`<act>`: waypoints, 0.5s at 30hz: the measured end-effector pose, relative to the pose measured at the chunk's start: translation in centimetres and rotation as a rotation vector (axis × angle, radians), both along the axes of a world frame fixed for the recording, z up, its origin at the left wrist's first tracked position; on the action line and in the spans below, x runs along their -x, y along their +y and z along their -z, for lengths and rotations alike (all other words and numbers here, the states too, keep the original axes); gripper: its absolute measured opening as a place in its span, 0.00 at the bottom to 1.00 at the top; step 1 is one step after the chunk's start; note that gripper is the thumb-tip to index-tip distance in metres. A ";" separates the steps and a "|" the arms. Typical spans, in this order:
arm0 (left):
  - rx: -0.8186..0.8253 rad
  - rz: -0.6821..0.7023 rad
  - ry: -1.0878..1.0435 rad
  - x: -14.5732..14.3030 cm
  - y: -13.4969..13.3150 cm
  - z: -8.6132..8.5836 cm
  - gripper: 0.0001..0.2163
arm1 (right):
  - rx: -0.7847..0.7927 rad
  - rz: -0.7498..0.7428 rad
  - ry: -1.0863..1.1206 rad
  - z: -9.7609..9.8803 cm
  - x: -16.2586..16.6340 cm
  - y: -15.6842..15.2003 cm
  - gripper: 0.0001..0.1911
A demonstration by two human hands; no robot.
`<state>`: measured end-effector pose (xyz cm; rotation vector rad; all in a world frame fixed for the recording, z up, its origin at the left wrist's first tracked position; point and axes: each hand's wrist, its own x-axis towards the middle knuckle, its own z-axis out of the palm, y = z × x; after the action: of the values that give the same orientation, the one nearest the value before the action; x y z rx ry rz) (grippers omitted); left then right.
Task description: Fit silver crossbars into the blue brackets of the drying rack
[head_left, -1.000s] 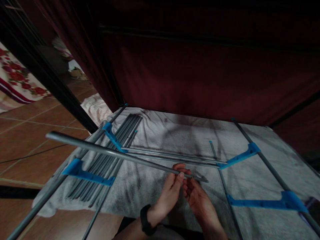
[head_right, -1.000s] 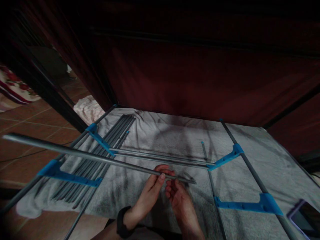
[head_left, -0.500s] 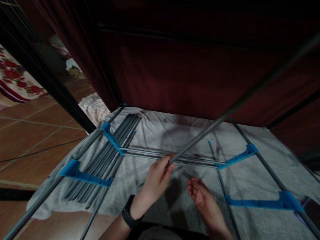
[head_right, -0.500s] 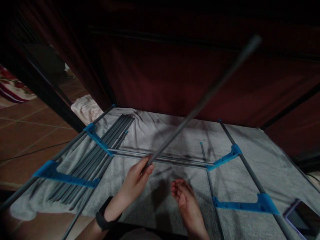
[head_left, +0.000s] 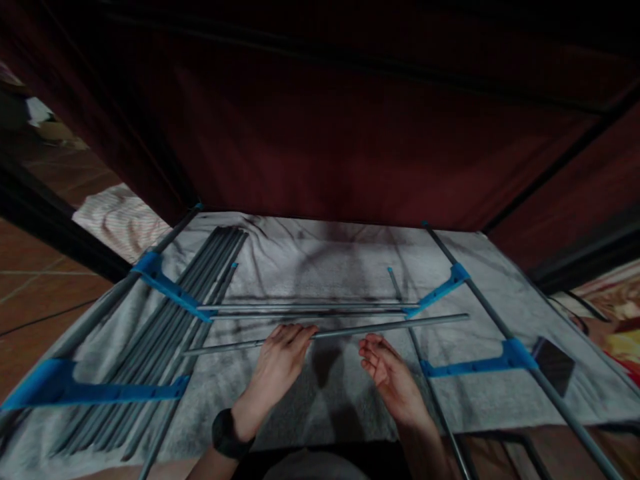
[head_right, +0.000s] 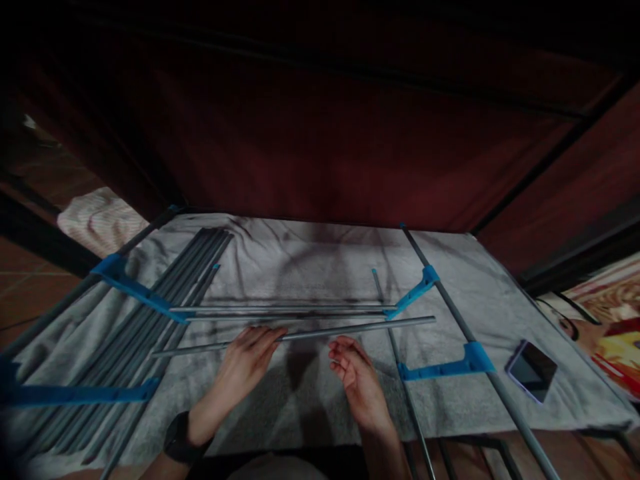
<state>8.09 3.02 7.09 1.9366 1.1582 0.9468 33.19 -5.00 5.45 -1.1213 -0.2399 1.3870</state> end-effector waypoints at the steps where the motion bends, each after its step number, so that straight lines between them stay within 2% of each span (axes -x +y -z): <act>1: 0.031 -0.017 -0.023 0.3 0.1 0.4 0.12 | -0.007 0.012 -0.007 0.0 -0.1 0.0 0.19; 5: 0.104 -0.053 -0.051 1.4 0.6 2.1 0.11 | -0.036 0.115 0.007 0.4 -0.5 0.3 0.20; 7: 0.090 -0.052 -0.055 1.7 0.6 3.0 0.11 | -0.046 0.177 0.036 0.8 -0.8 0.5 0.22; 9: -0.002 -0.031 0.000 2.0 0.6 4.1 0.11 | -0.061 0.196 0.043 1.2 -1.2 0.7 0.23; 12: -0.220 0.048 0.230 2.2 0.4 5.5 0.14 | -0.076 0.181 -0.002 1.9 -1.7 0.9 0.22; 15: -0.378 0.080 0.435 2.1 0.2 6.0 0.18 | -0.049 0.222 -0.055 2.9 -2.2 1.2 0.18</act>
<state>5.97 3.25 1.14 2.5677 1.1851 0.7612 35.41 -3.82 2.56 -1.1114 -0.1825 1.1494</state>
